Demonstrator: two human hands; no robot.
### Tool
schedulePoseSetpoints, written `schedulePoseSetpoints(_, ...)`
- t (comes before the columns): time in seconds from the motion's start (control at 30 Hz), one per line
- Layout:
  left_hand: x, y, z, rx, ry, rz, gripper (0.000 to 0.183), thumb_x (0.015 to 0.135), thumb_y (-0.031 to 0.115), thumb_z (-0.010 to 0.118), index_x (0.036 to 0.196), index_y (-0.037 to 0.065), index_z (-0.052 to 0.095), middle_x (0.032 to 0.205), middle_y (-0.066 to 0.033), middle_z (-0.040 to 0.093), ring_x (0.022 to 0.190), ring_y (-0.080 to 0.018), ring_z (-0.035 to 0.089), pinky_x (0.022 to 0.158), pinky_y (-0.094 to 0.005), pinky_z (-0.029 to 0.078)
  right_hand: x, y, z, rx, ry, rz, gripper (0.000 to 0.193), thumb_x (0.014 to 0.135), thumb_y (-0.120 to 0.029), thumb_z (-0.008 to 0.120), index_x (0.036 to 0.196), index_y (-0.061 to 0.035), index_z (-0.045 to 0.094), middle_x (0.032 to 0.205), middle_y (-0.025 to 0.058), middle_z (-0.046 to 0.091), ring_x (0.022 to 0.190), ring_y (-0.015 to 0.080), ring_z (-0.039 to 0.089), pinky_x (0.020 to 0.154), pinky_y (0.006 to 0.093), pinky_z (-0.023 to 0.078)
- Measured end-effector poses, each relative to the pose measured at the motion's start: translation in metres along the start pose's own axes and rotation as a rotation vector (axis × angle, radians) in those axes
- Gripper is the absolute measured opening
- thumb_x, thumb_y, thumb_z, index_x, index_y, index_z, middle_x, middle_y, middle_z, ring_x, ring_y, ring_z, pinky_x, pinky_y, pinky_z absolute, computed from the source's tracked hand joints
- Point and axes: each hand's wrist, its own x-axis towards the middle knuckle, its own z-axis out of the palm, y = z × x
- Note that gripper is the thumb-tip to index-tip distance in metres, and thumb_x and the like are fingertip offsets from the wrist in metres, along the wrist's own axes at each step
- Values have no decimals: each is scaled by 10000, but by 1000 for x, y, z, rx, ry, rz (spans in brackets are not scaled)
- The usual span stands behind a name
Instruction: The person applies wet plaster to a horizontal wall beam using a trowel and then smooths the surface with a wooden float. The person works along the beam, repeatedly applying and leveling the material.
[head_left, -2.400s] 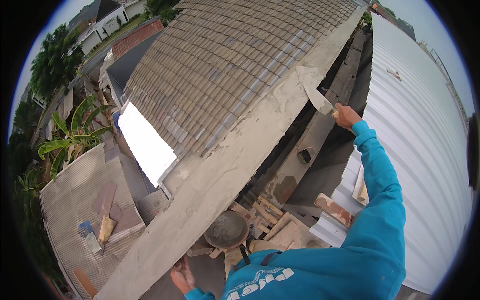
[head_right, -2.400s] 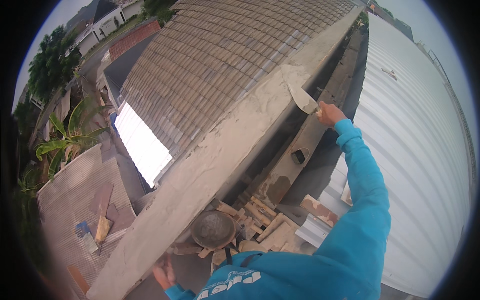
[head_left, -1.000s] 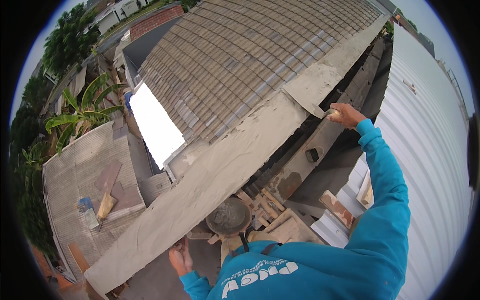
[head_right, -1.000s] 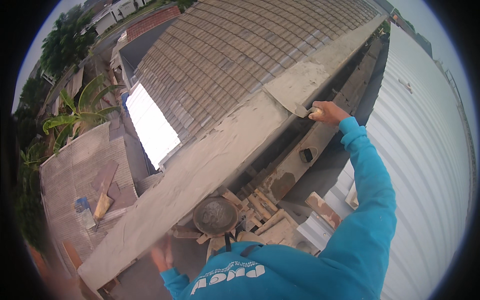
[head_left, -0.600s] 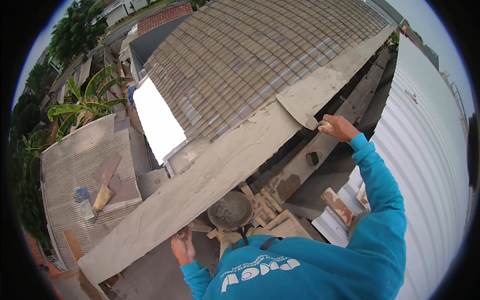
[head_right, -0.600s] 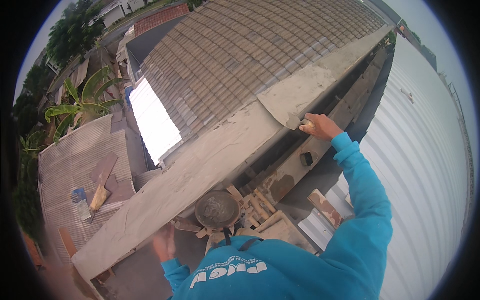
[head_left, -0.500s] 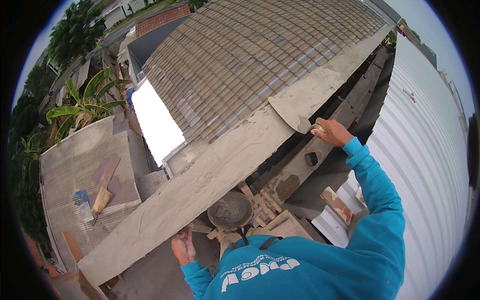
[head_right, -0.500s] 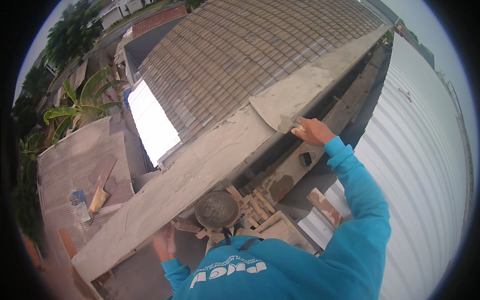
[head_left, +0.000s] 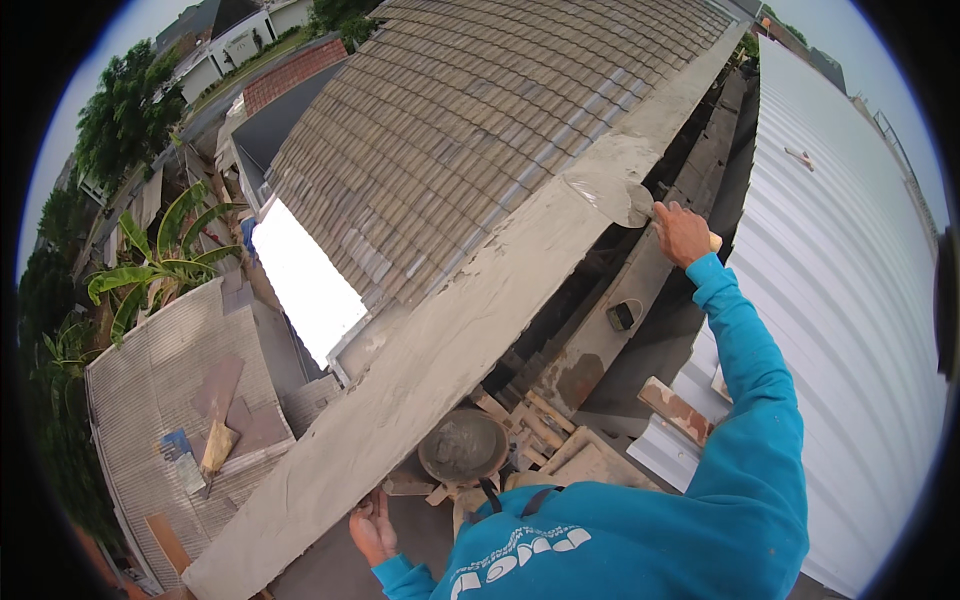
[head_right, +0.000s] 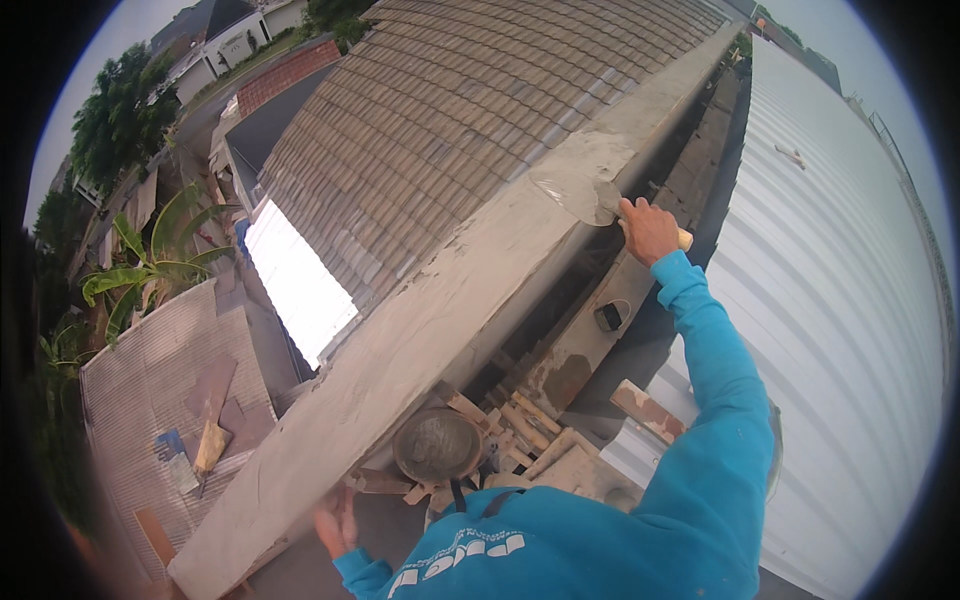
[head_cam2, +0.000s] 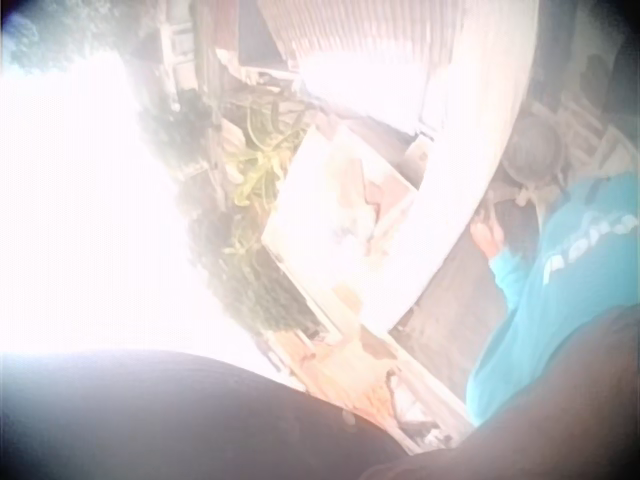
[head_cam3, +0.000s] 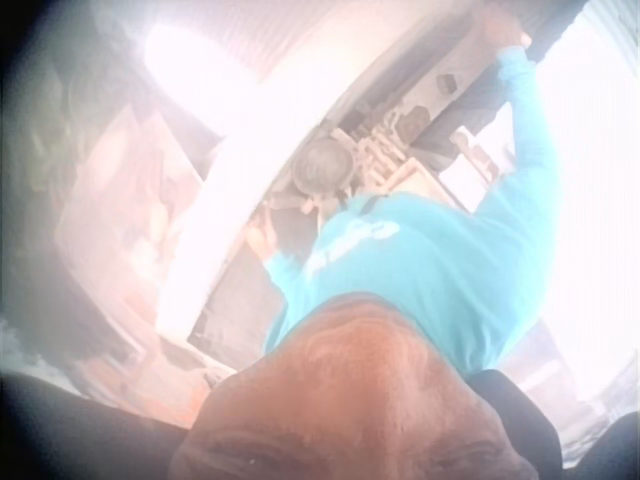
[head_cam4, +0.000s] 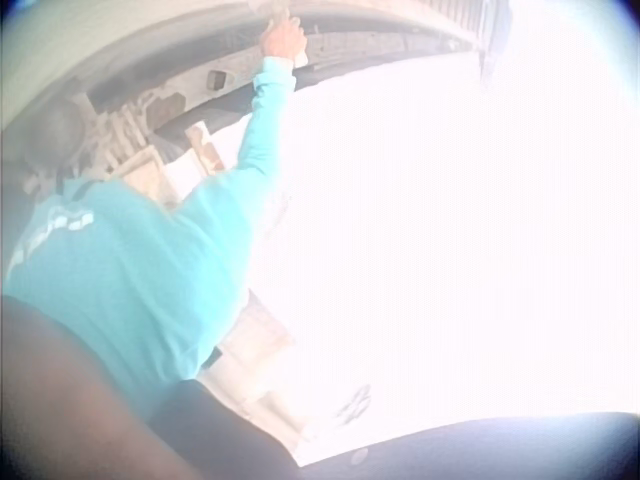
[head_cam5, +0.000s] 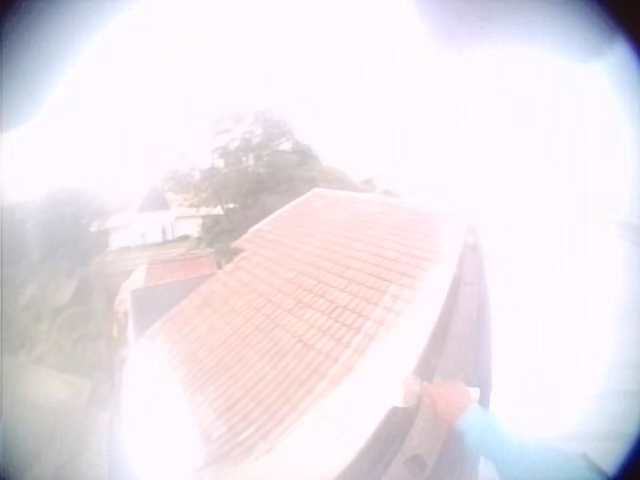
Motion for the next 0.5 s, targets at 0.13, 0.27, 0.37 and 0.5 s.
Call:
schedulePoseSetpoints(0.13, -2, 3, 6, 48, 29, -13, 537, 769, -76, 420, 1305, -80, 405, 1278, -183, 471, 1257, -380, 469, 1114, -517, 389, 38, 40, 32, -79, 23, 83, 223, 868, -245, 640, 1033, -135, 536, 900, 122, 589, 824, 334, 658, 656, 465, 516)
schedulePoseSetpoints(0.27, -2, 4, 8, 70, 48, -17, 524, 776, -83, 409, 1299, -65, 418, 1288, -191, 464, 1257, -379, 468, 1112, -518, 390, 75, 70, 59, -125, 14, 153, 197, 872, -218, 629, 1033, -147, 542, 922, 115, 607, 855, 341, 667, 678, 477, 522)
schedulePoseSetpoints(0.37, -7, 8, 19, 105, 94, -9, 540, 774, -86, 402, 1313, -55, 420, 1311, -205, 448, 1260, -390, 465, 1109, -515, 388, 99, 90, 77, -151, 33, 209, 191, 872, -215, 627, 1030, -148, 543, 914, 110, 611, 842, 339, 672, 683, 479, 523)
schedulePoseSetpoints(0.5, 15, 7, -28, 178, 1, -3, 587, 766, -85, 398, 1351, -40, 410, 1339, -219, 425, 1262, -403, 458, 1115, -519, 377, 122, 113, 94, -163, 4, 272, 184, 867, -203, 629, 1024, -156, 546, 927, 111, 624, 865, 338, 680, 699, 477, 529)
